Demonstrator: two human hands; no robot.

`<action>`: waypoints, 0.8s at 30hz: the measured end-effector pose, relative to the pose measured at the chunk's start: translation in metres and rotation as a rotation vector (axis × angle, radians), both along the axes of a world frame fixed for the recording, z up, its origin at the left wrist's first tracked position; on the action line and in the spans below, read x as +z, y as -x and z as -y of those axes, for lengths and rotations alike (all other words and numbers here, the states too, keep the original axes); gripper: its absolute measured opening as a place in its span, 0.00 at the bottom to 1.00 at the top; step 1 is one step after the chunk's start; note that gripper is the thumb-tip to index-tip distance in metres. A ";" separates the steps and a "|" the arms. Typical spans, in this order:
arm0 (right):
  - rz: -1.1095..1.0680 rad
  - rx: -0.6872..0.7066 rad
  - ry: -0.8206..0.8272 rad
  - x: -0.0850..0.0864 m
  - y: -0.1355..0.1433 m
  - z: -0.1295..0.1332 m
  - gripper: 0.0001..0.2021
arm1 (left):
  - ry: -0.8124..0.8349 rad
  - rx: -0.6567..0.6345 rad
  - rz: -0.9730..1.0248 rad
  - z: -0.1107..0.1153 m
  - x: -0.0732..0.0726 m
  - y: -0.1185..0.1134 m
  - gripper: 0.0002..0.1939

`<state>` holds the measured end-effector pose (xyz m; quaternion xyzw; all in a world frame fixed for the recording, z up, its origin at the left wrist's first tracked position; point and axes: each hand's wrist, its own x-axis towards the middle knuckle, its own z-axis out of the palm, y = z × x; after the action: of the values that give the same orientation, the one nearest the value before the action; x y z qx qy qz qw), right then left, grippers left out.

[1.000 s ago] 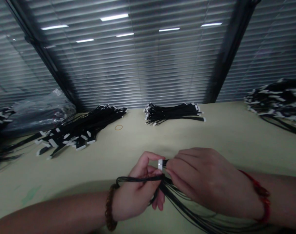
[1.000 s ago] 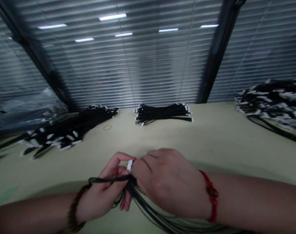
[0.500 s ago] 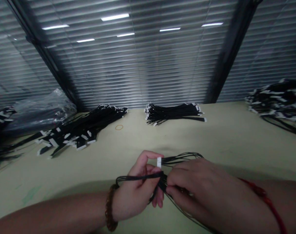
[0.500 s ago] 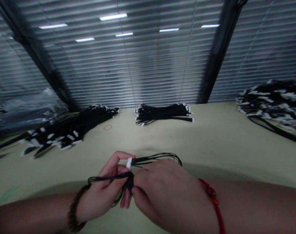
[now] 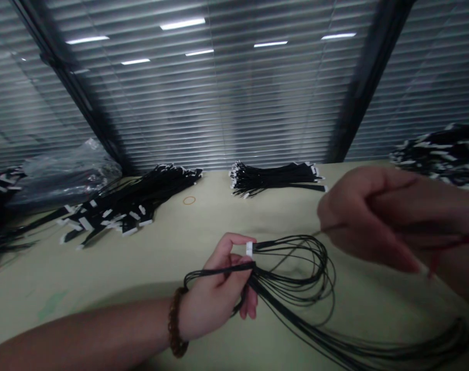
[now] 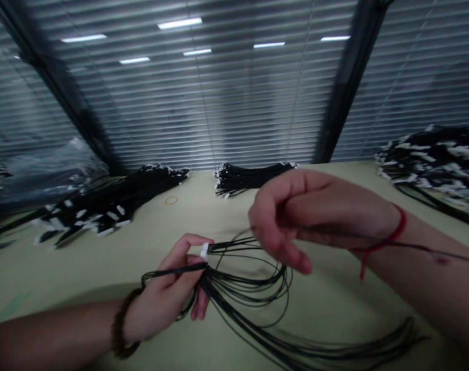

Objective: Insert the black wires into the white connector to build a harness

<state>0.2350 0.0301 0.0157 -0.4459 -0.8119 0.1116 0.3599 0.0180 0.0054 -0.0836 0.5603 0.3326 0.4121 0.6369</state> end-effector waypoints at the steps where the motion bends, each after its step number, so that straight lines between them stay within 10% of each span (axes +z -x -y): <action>1: -0.061 -0.025 -0.021 0.002 0.000 -0.003 0.32 | 0.000 0.004 -0.003 0.000 0.000 0.000 0.17; 5: -0.276 -0.067 -0.037 0.011 0.002 -0.016 0.37 | -0.010 0.008 -0.010 -0.001 0.001 0.001 0.17; 10: -0.794 0.223 0.128 0.029 -0.015 -0.035 0.13 | -0.006 0.015 -0.011 0.000 0.004 0.000 0.16; 12: -0.837 0.295 0.233 0.031 -0.018 -0.033 0.22 | -0.008 0.014 -0.006 0.000 0.004 0.000 0.17; 18: -0.150 0.426 0.671 -0.001 0.011 0.003 0.08 | -0.061 0.022 0.031 0.002 0.000 0.003 0.16; 24: 0.325 0.250 0.100 -0.037 0.034 0.024 0.07 | -0.102 -0.009 0.019 0.004 -0.001 0.006 0.16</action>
<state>0.2011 0.0064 -0.0215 -0.3710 -0.9018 0.1221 0.1849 0.0125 0.0014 -0.0850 0.5898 0.3023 0.4310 0.6124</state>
